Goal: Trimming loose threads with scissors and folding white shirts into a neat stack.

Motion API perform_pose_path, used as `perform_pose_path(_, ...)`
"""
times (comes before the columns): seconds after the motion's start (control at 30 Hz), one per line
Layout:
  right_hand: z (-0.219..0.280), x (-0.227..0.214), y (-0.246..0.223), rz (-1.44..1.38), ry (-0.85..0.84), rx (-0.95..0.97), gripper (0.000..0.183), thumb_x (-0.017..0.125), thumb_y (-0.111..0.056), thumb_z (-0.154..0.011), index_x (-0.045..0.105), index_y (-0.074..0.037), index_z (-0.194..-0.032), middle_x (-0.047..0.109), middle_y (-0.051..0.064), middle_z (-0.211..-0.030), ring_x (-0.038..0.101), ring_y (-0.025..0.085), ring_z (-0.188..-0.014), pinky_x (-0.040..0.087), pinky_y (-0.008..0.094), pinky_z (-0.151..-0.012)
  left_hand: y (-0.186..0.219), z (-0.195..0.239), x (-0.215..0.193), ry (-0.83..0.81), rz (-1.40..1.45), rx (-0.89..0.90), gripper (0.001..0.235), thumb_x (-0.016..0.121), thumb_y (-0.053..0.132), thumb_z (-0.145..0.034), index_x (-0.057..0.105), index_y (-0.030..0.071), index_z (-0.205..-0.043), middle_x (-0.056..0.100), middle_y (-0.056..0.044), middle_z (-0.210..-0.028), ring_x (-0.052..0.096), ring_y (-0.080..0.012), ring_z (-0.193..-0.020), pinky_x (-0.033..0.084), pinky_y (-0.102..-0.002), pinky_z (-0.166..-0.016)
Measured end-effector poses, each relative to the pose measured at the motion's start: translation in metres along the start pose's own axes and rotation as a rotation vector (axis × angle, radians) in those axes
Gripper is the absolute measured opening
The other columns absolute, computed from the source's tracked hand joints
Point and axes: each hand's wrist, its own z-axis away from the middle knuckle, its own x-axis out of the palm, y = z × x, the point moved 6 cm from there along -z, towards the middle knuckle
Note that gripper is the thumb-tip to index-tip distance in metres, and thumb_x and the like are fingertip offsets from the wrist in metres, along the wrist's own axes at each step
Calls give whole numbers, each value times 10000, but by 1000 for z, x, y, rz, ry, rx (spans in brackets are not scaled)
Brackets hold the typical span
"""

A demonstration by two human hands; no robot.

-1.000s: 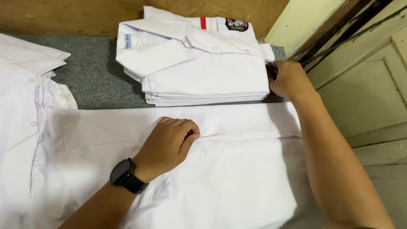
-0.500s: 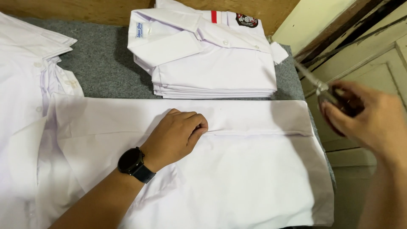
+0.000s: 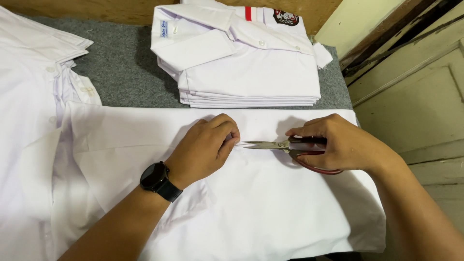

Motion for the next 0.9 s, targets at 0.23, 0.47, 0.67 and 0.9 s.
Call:
perform_pose_path(0.23, -16, 8, -7, 32, -30, -88, 244, 804, -241, -742, 828, -185, -979, 726, -50, -669, 611, 129, -547, 492, 268, -598, -2, 0, 3, -24, -52, 1, 76, 559, 61, -972, 600, 109, -927, 582, 4, -1107, 596, -196, -779, 476, -391, -829)
perform_pose_path(0.47, -23, 12, -9, 17, -21, -135, 417, 790, -236, -735, 793, -148, -1142, 774, -32, -763, 688, 132, -586, 536, 274, -602, -7, -2, 8, -98, -16, -70, 124, 510, 82, -988, 589, 132, -907, 586, 40, -1023, 553, -197, -762, 439, -380, -779)
perform_pose_path(0.67, -29, 13, -17, -43, 101, -201, 556, 876, -194, -610, 793, -48, -1140, 750, 155, -690, 621, 256, -461, 499, 321, -433, 0, -10, 0, -200, -53, -135, 151, 535, 100, -1012, 669, 66, -952, 644, -81, -1014, 699, -282, -941, 516, -428, -844)
perform_pose_path(0.9, -31, 13, -27, 0, 106, -215, 555, 874, -194, -614, 793, -59, -1147, 765, 141, -724, 658, 256, -495, 531, 325, -471, -5, -11, 2, -200, -7, -155, 145, 553, 91, -995, 676, 63, -925, 659, -85, -962, 677, -282, -922, 510, -420, -817)
